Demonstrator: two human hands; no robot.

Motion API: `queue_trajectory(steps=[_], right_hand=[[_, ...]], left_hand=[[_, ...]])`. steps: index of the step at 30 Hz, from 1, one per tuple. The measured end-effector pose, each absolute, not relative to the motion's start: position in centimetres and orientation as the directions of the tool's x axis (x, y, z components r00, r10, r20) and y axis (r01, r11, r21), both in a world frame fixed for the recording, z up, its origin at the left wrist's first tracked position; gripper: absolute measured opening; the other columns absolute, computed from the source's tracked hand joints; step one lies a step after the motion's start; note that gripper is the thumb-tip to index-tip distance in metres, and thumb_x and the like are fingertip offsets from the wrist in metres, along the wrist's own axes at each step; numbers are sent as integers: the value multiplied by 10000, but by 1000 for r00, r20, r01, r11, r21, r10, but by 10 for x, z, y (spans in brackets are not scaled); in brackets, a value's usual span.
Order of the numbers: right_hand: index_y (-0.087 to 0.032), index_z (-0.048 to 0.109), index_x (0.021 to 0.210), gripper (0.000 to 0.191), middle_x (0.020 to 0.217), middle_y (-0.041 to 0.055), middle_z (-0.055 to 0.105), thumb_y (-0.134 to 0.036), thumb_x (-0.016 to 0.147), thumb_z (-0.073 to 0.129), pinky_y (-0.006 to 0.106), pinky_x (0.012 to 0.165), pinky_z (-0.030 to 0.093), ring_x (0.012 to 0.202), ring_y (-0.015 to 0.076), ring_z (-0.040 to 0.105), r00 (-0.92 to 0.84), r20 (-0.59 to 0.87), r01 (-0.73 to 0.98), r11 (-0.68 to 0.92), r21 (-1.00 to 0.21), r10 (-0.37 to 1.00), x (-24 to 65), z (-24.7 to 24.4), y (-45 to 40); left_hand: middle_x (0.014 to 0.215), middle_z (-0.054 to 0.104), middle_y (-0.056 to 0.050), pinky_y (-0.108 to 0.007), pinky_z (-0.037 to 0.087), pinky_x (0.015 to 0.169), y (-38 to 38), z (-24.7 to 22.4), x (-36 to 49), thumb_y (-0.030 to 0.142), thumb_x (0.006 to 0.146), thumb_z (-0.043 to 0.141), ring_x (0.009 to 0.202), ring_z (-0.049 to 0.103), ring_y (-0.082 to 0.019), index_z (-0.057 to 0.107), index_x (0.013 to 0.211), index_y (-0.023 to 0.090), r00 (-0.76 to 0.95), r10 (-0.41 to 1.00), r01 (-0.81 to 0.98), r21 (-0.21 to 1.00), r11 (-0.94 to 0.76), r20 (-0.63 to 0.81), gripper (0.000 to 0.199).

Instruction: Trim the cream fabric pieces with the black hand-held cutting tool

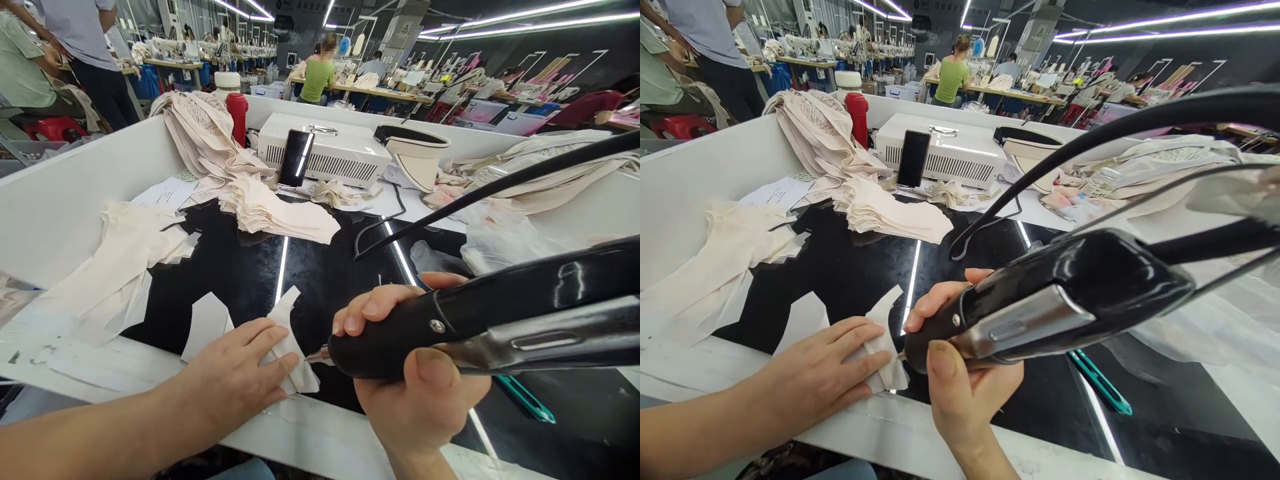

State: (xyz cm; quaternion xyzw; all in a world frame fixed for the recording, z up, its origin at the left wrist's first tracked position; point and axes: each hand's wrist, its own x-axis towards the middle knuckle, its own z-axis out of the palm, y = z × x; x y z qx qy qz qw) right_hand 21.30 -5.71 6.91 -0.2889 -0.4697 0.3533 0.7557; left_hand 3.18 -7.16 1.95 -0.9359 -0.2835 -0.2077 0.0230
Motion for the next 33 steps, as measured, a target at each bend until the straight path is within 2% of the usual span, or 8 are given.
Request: queue_trajectory(steps=[9,19,26,33], right_hand=[[-270,638,1108,401,742,-59,683,-390,785,842,296,489,537,551,157,608,349,483,-264,578,-772,803,210,71,-55],[-277,639,1085,406,721,-60,661,-390,762,857,301,499,529,545,162,609,370,467,-273,574,-772,803,201,71,-43],[-279,652,1072,378,724,-61,670,-377,770,859,290,495,540,539,152,612,370,457,-278,565,-777,809,201,73,-40],[-272,629,1085,374,719,-56,652,-368,788,834,301,484,530,536,159,612,352,490,-254,586,-770,797,198,71,-34]], left_hand=[[1217,675,-139,-365,581,1001,-70,20,29,337,989,692,1167,641,-246,635,1238,168,762,536,529,128,-839,363,306],[1223,681,-138,-360,554,1048,-69,15,30,341,971,721,1203,622,-236,629,1234,160,744,529,528,125,-840,408,332],[1249,673,-140,-352,575,1004,-70,15,30,357,957,743,1220,626,-240,625,1256,188,740,557,554,128,-823,378,362],[1264,674,-144,-360,541,1054,-72,8,35,389,946,756,1243,609,-238,632,1236,169,736,552,557,113,-823,392,385]])
